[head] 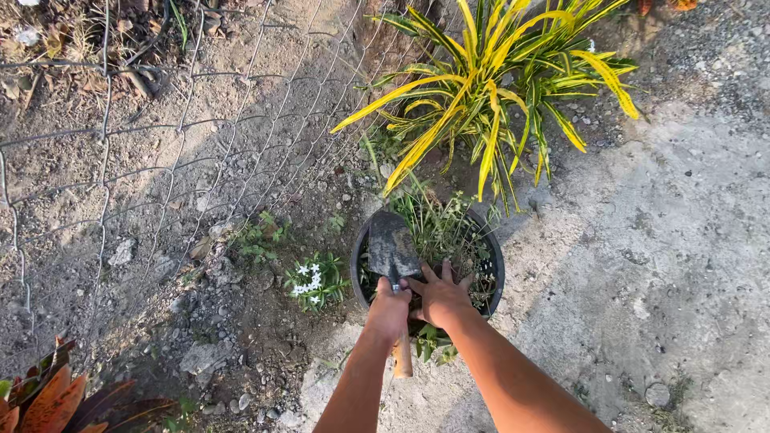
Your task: The person weeds a garden by hand and with a small shovel, pulling plants from the ground and placing them into a black basket.
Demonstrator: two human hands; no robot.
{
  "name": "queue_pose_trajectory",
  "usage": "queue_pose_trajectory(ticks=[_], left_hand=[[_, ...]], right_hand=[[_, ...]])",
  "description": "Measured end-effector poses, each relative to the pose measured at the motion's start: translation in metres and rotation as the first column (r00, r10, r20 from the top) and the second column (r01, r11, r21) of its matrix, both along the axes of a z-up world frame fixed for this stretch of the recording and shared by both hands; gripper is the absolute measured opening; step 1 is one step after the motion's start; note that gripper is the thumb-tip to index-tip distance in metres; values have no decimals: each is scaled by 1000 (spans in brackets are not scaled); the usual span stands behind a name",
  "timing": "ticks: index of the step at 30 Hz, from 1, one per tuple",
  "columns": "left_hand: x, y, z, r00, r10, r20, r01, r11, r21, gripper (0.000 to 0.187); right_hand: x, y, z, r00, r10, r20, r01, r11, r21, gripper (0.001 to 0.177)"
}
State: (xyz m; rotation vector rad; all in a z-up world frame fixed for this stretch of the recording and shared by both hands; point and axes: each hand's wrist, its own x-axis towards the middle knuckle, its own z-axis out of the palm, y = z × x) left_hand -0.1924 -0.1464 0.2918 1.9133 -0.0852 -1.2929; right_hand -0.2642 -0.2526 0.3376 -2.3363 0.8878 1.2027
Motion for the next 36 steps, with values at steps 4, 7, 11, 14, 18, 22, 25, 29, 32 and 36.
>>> queue_pose_trajectory(ticks=[4,7,11,14,18,22,25,29,32,36], left_hand=[[4,0,17,997,-35,-68,37,999,19,42],[10,7,8,998,-51,32,50,998,23,43],[11,15,-22,931,-122,345,105,992,65,41],[3,25,-25,854,-140,501,80,987,140,40],[15,38,-18,950,-72,304,36,992,124,41],[17,44,-30,984,82,161,-88,996,31,36],[17,45,-36,986,88,144,-77,994,-84,28],[11,38,-14,980,33,194,-43,998,43,27],[4,26,3,972,87,217,-89,996,-1,25],[-14,-3,11,982,86,167,-75,995,-68,22]], right_hand=[[-9,-7,-45,999,-29,-44,30,999,24,82],[-15,-7,-59,999,-12,-49,12,1000,4,76],[-10,1,-47,998,-66,-4,65,997,-30,67],[-18,6,-34,972,-154,180,174,979,-103,42],[-41,-4,-17,931,-122,343,246,906,-346,42],[-69,-24,-12,853,-144,502,430,738,-520,74],[-89,-47,-28,645,-465,606,707,664,-244,97],[-102,-57,-45,650,-506,567,692,702,-166,102],[-111,-64,-37,576,-568,588,737,672,-72,100],[-131,-80,-17,512,-569,643,789,608,-91,91]])
